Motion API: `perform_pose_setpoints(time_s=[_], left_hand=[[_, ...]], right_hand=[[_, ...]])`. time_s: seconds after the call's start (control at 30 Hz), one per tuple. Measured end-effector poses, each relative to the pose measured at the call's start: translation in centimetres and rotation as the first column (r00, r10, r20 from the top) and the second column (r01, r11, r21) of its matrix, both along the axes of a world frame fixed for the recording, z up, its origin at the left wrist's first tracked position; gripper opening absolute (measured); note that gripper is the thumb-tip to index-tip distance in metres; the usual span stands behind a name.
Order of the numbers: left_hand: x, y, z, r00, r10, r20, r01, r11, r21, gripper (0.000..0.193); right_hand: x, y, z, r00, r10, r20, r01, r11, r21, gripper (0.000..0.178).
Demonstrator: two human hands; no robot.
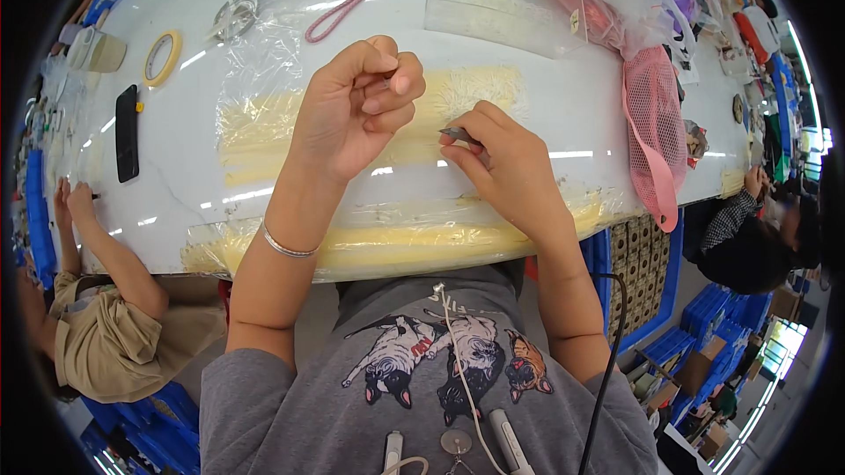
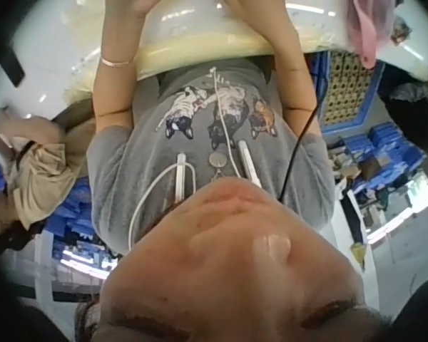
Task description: Assembling small decorative or toy components by hand at a factory workbench.
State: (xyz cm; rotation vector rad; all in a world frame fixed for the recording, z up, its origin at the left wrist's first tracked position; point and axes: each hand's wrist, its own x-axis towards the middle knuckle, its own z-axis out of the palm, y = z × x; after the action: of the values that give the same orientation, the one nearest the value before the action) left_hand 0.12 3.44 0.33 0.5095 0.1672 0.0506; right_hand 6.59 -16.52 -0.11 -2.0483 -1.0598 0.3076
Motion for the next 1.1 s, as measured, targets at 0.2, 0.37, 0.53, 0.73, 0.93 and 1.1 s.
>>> perform_pose_setpoints(time_s=[0.2, 0.37, 0.53, 0.73, 0.93, 1.1], left_hand=[[-0.1, 0.8, 0.4, 0.994, 0.105, 0.021, -0.107, 0.989, 0.098, 0.026], [-0.3, 1.4, 0.6, 0.988, 0.147, 0.046, -0.152, 0.981, 0.120, 0.024], [-0.4, 0.8, 1.1, 0.994, 0.105, -0.009, -0.103, 0.984, 0.142, 0.026], [-0.9, -4.3, 1.6, 0.978, -0.085, -0.191, 0.205, 0.559, 0.803, 0.030], [-1.3, -5.8, 1.1, 0.998, -0.036, -0.047, 0.059, 0.587, 0.808, 0.035], [-1.4, -5.4, 1.1, 0.999, -0.042, -0.017, 0.041, 0.687, 0.726, 0.034]], right_hand=[[0.0, 1.8, -0.1, 0.973, 0.088, 0.214, -0.054, 0.986, -0.156, 0.013], [-0.5, 2.5, -0.5, 0.927, 0.154, 0.342, -0.042, 0.949, -0.314, 0.014], [0.1, 1.4, 0.0, 0.993, 0.003, 0.121, 0.003, 0.999, -0.050, 0.016], [0.8, -0.5, 1.7, 0.942, -0.057, -0.329, 0.143, 0.959, 0.243, 0.010], [-0.4, -0.2, 2.6, 0.956, -0.168, -0.240, 0.235, 0.930, 0.283, 0.008], [-0.7, -0.6, 1.6, 0.954, -0.193, -0.231, 0.271, 0.886, 0.375, 0.007]])
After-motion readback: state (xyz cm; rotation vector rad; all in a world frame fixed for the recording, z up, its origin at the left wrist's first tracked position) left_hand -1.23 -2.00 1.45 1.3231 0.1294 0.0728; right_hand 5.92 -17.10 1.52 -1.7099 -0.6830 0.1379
